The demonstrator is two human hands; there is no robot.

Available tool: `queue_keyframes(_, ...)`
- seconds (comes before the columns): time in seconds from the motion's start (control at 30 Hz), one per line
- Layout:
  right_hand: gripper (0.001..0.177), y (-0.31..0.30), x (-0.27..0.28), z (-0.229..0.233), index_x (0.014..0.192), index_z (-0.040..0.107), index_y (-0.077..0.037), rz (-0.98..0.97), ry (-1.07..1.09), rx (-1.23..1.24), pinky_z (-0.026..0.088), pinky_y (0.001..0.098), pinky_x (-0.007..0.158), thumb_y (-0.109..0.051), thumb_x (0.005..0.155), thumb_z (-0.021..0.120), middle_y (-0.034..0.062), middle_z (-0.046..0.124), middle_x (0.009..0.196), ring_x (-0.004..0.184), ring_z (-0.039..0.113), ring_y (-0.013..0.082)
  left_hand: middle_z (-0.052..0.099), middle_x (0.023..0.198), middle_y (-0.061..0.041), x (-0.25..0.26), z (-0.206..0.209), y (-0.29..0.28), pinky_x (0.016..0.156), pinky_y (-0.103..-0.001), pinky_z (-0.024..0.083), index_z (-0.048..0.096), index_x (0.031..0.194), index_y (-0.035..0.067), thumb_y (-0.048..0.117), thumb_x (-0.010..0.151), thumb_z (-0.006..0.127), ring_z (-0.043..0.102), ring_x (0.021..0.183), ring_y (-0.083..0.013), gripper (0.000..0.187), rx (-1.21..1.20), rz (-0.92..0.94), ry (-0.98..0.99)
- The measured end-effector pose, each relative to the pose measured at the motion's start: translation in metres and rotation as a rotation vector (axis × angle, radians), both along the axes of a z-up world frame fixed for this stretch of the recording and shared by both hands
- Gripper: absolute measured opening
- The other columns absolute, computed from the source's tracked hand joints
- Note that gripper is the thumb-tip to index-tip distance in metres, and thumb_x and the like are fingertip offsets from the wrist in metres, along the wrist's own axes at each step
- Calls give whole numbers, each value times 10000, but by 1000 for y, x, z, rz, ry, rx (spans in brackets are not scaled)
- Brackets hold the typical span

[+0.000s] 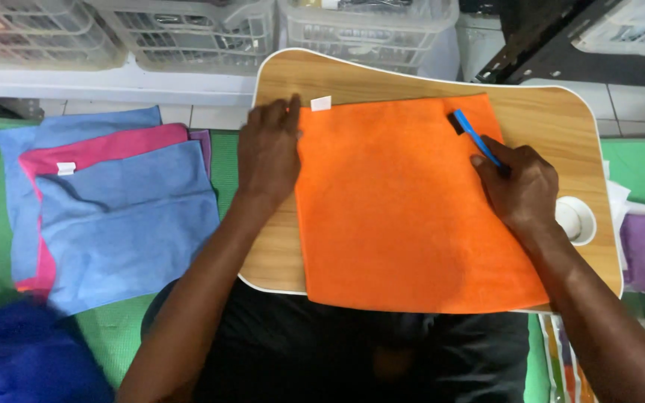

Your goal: Folding microfiber cloths and placing them into plastic packaging bags

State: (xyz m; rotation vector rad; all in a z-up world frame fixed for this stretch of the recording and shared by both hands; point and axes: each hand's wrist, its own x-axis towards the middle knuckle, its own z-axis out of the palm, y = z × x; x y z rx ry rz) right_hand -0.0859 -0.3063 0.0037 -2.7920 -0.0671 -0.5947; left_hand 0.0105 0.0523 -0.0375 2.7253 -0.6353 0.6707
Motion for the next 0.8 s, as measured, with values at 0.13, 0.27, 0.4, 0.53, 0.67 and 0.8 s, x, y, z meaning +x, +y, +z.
queue_keyframes(0.13, 282, -11, 12, -13, 1233, 817, -52, 10, -81, -78, 464, 417, 600, -112, 959, 786, 171, 651, 820, 632, 578, 315, 671, 850, -85, 52, -4, -13, 766, -428, 475, 665, 794, 92, 39, 813, 665, 586, 828, -310, 56, -116, 10, -45)
queue_keyframes(0.27, 280, -14, 40, -18, 1259, 826, -48, 9, -161, -91, 449, 380, 566, -140, 997, 794, 142, 602, 804, 611, 543, 260, 660, 859, -83, 87, -6, -19, 773, -414, 488, 698, 814, 82, 12, 821, 691, 603, 823, -290, 71, -109, 30, -101)
queue_keyframes(0.4, 336, 27, 25, 16, 1307, 753, 39, 181, -136, 48, 450, 375, 620, 24, 977, 693, 142, 640, 832, 696, 557, 260, 602, 1176, -154, 63, 17, -20, 902, -467, 481, 616, 1171, 27, 22, 847, 709, 589, 1069, -369, 337, -165, -40, -99)
queue_keyframes(0.53, 419, 86, -19, 30, 1290, 728, -88, 440, 196, 385, 430, 327, 598, 49, 904, 645, 72, 599, 881, 634, 514, 192, 595, 1446, -125, 18, 16, -16, 1163, -490, 342, 694, 1235, 37, 0, 934, 575, 372, 1468, -339, 327, -166, -328, 64)
queue_keyframes(0.67, 317, 128, -41, 28, 1203, 759, -83, 527, 227, 248, 450, 348, 522, -60, 898, 674, 84, 606, 853, 567, 544, 222, 409, 1631, -117, 21, -5, -7, 1218, -581, 140, 349, 1585, 109, 209, 1067, 442, 257, 1540, -333, 536, -49, -322, 344)
queue_keyframes(0.8, 470, 138, -84, 27, 1370, 661, -188, 507, 357, 161, 455, 395, 507, -146, 903, 639, 64, 594, 842, 571, 568, 260, 344, 1655, -105, 23, -5, -10, 1211, -585, 145, 362, 1564, 67, 203, 1065, 435, 220, 1542, -295, 522, 60, -289, 335)
